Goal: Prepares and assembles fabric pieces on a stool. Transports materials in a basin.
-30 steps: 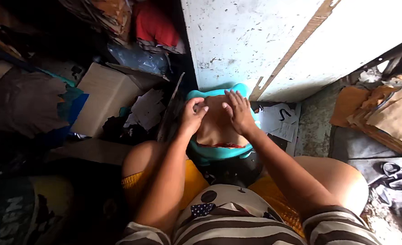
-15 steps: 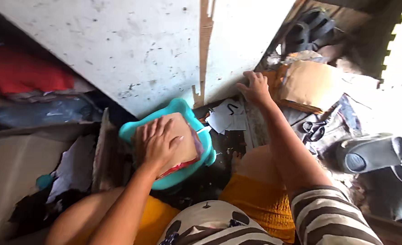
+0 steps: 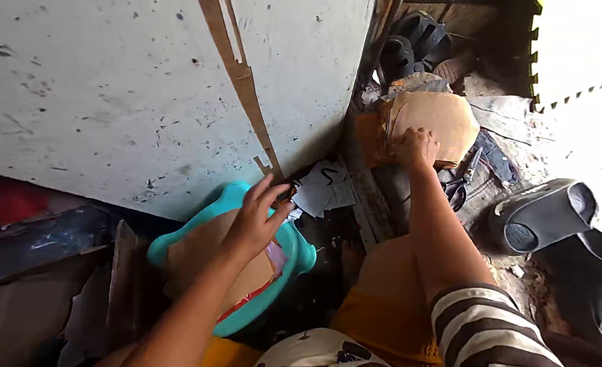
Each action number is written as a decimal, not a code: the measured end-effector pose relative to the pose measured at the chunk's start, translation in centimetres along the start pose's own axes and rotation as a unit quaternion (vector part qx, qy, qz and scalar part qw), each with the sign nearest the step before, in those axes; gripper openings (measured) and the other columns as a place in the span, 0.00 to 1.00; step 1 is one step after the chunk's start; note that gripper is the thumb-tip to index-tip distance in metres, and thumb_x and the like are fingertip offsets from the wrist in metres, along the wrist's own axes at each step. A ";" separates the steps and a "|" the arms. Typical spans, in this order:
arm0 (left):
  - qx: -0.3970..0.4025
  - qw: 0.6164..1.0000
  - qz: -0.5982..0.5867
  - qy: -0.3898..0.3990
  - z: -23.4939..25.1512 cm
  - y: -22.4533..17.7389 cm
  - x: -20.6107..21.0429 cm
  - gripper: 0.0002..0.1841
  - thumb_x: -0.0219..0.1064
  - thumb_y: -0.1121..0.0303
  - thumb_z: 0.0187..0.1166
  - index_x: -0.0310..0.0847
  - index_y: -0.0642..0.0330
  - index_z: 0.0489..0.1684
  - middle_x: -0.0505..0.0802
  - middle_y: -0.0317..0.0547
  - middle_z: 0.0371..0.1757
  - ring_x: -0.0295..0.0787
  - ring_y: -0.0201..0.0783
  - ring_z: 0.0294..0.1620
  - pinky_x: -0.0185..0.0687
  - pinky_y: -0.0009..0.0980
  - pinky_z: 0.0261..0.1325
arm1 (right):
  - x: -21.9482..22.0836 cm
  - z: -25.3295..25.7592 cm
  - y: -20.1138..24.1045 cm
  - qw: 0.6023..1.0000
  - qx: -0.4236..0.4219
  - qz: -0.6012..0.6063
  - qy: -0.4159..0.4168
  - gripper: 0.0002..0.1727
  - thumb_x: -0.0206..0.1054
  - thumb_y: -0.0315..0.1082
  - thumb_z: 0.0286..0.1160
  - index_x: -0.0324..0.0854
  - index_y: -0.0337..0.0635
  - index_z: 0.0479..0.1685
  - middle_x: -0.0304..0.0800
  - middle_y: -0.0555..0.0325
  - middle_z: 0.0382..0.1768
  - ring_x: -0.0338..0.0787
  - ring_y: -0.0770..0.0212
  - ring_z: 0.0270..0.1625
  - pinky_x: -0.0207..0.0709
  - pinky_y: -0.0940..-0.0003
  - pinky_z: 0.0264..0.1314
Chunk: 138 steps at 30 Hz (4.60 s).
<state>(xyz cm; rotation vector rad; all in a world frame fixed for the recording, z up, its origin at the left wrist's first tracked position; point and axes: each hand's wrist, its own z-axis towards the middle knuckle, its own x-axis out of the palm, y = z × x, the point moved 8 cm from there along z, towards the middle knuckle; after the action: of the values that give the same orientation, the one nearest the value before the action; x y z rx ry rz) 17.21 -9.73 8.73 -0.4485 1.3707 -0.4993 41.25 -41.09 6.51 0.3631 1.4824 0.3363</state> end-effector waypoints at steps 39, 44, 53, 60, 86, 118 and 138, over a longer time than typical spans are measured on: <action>-0.204 0.834 -0.489 0.155 19.4 -11.8 21.4 0.35 0.35 0.42 0.94 0.78 0.62 0.71 0.92 0.47 0.43 0.85 0.36 0.37 0.81 0.34 0.45 | -2.9 2.1 -3.1 0.984 -0.038 0.176 0.015 0.18 0.57 0.42 0.91 0.81 0.33 0.54 0.86 0.40 0.40 0.87 0.43 0.43 0.77 0.39 0.50; -0.215 0.824 -0.499 0.158 19.5 -12.6 21.5 0.35 0.35 0.42 0.94 0.79 0.63 0.68 0.91 0.46 0.41 0.84 0.34 0.34 0.80 0.32 0.42 | -3.1 2.1 -3.1 0.967 -0.081 0.239 0.011 0.18 0.56 0.42 0.90 0.80 0.34 0.60 0.89 0.44 0.40 0.89 0.49 0.42 0.80 0.43 0.51; -0.186 0.856 -0.465 0.125 21.1 -12.8 22.5 0.31 0.48 0.43 0.92 0.80 0.68 0.54 0.84 0.48 0.37 0.79 0.37 0.33 0.79 0.36 0.40 | -2.3 -2.7 -3.8 0.927 -0.014 0.296 0.228 0.20 0.52 0.42 0.93 0.82 0.32 0.51 0.88 0.49 0.35 0.88 0.59 0.34 0.84 0.59 0.42; -0.120 0.895 -0.425 0.053 23.5 -14.1 21.6 0.13 0.69 0.61 0.83 0.82 0.65 0.39 0.85 0.48 0.35 0.81 0.40 0.38 0.77 0.43 0.47 | 0.1 -3.6 -5.1 0.895 0.065 0.310 0.313 0.22 0.52 0.48 0.94 0.79 0.38 0.64 0.91 0.52 0.35 0.89 0.60 0.32 0.82 0.65 0.34; -0.135 0.891 -0.432 0.029 24.2 -13.9 19.4 0.21 0.69 0.63 0.83 0.78 0.68 0.67 0.90 0.61 0.59 0.90 0.50 0.61 0.85 0.50 0.65 | -2.9 -0.3 -8.2 0.713 0.243 0.638 -0.162 0.30 0.66 0.19 0.75 0.64 0.39 0.77 0.82 0.42 0.61 0.90 0.51 0.56 0.89 0.51 0.51; -0.193 0.858 -0.432 -0.202 -13.0 6.3 -8.4 0.17 0.68 0.78 0.79 0.75 0.60 0.65 0.92 0.42 0.52 0.91 0.34 0.50 0.89 0.36 0.56 | 10.4 -23.1 22.9 0.625 -0.063 0.590 0.507 0.17 0.62 0.36 0.83 0.76 0.46 0.67 0.93 0.52 0.43 0.94 0.58 0.40 0.91 0.57 0.43; -0.349 0.836 -0.381 -0.183 -20.5 15.1 -5.5 0.37 0.76 0.81 0.70 0.64 0.62 0.83 0.84 0.58 0.73 0.84 0.48 0.70 0.82 0.47 0.71 | 16.7 -27.8 25.4 0.843 -0.151 0.329 0.397 0.36 0.79 0.23 0.64 0.68 0.35 0.76 0.88 0.36 0.55 0.91 0.46 0.54 0.86 0.47 0.58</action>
<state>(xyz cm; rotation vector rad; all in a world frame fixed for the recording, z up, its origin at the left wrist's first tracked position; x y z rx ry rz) -2.62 5.49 1.54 -1.6502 0.9148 -0.4967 14.58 -10.11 1.08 0.5035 2.0326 1.3942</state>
